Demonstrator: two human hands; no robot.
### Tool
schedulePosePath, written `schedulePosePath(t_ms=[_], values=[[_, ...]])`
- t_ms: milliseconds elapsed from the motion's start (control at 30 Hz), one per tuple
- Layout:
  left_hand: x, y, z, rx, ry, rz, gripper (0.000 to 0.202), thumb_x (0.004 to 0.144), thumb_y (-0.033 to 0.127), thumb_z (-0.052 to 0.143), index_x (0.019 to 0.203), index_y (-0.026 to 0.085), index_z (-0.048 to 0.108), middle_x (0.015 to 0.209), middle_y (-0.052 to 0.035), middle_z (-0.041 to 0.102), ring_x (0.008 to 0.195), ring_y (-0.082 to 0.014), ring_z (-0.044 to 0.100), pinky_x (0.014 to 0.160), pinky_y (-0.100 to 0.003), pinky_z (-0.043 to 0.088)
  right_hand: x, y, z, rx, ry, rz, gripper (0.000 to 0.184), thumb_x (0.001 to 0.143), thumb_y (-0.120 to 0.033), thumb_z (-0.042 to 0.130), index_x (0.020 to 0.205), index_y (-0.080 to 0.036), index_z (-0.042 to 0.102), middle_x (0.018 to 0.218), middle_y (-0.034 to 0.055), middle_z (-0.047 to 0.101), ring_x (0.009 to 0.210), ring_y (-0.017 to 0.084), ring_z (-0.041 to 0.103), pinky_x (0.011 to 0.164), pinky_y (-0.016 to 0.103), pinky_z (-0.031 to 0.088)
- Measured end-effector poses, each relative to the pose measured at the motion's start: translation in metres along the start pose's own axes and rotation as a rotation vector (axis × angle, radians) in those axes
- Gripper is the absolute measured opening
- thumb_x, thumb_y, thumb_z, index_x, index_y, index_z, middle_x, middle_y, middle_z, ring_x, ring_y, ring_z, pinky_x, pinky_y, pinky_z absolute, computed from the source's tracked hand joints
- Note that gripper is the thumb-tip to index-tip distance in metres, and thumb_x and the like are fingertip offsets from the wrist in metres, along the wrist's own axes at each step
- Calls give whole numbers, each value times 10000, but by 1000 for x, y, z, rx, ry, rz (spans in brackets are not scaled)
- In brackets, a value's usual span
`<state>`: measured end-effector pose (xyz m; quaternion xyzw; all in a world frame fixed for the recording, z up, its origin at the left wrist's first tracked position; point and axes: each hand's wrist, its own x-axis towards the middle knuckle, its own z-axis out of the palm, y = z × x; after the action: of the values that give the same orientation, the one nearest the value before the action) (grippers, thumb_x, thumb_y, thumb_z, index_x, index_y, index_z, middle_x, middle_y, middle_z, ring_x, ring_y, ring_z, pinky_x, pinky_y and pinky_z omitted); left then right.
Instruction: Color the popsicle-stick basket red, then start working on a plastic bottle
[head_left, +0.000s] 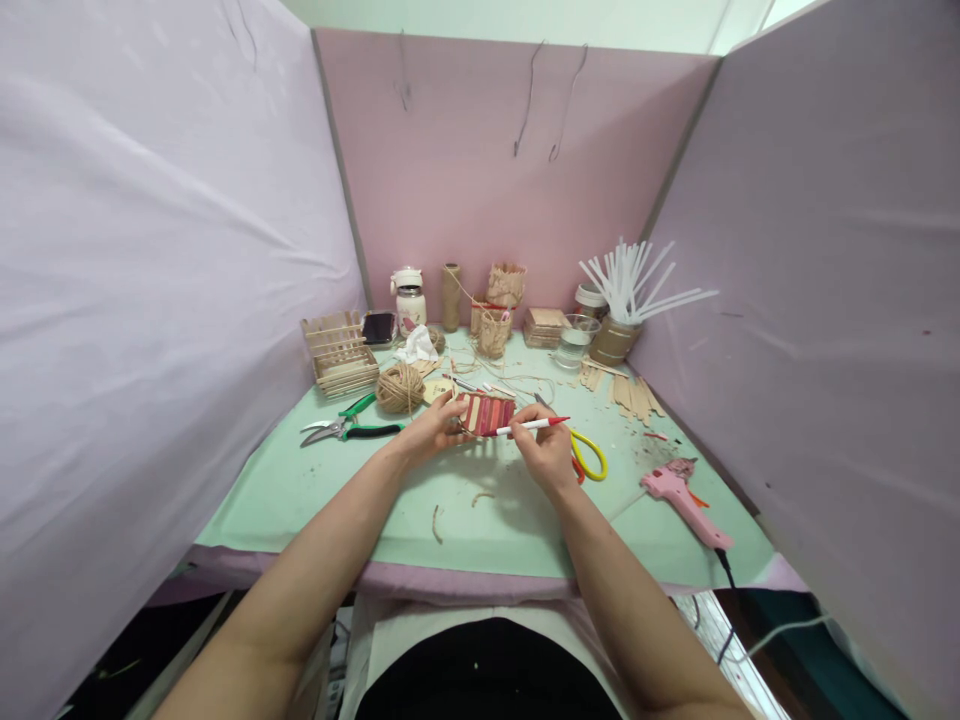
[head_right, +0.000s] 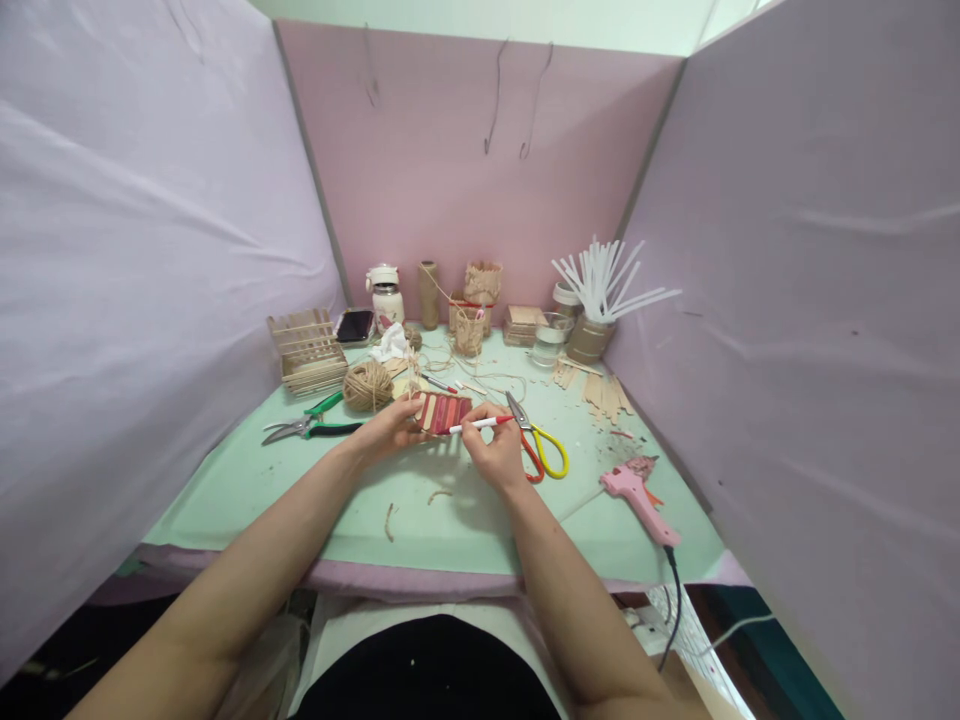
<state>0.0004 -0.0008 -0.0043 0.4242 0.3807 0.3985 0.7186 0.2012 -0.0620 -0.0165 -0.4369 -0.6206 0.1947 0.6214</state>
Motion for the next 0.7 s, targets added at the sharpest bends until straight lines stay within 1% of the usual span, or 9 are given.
schedulePosePath(t_ms=[200,300,500,600,700], values=[[0,0,0,-10,-6,0,829,657,443,978,1347,214,581,1291,-161,708,991,-246,731,857,-376,616,0,0,0,-1,16,6,162,837,-337,629,705,-247,654,680,10,652,715,207,602,680,337,441],[0,0,0,-7,-6,1,831,652,443,980,1343,215,581,1274,-156,713,975,-241,731,850,-371,613,0,0,0,-4,7,6,166,838,-343,632,703,-250,657,679,11,648,720,211,600,681,340,441],[-1,1,1,-4,-5,1,806,681,434,960,1359,222,580,1316,-166,706,995,-245,729,846,-364,612,0,0,0,-1,4,7,164,848,-339,633,712,-252,662,685,14,649,734,216,605,684,342,446],[-2,2,2,-6,-1,-3,829,666,433,972,1363,225,573,1349,-170,695,976,-232,726,830,-349,612,0,1,0,-2,8,6,166,845,-340,634,708,-251,662,689,17,655,739,219,607,683,343,449],[-2,2,2,-5,-5,-1,834,661,441,975,1358,223,574,1344,-172,697,970,-231,726,823,-344,606,0,1,-1,-5,5,5,169,843,-339,633,701,-251,659,688,17,655,734,216,603,680,340,445]])
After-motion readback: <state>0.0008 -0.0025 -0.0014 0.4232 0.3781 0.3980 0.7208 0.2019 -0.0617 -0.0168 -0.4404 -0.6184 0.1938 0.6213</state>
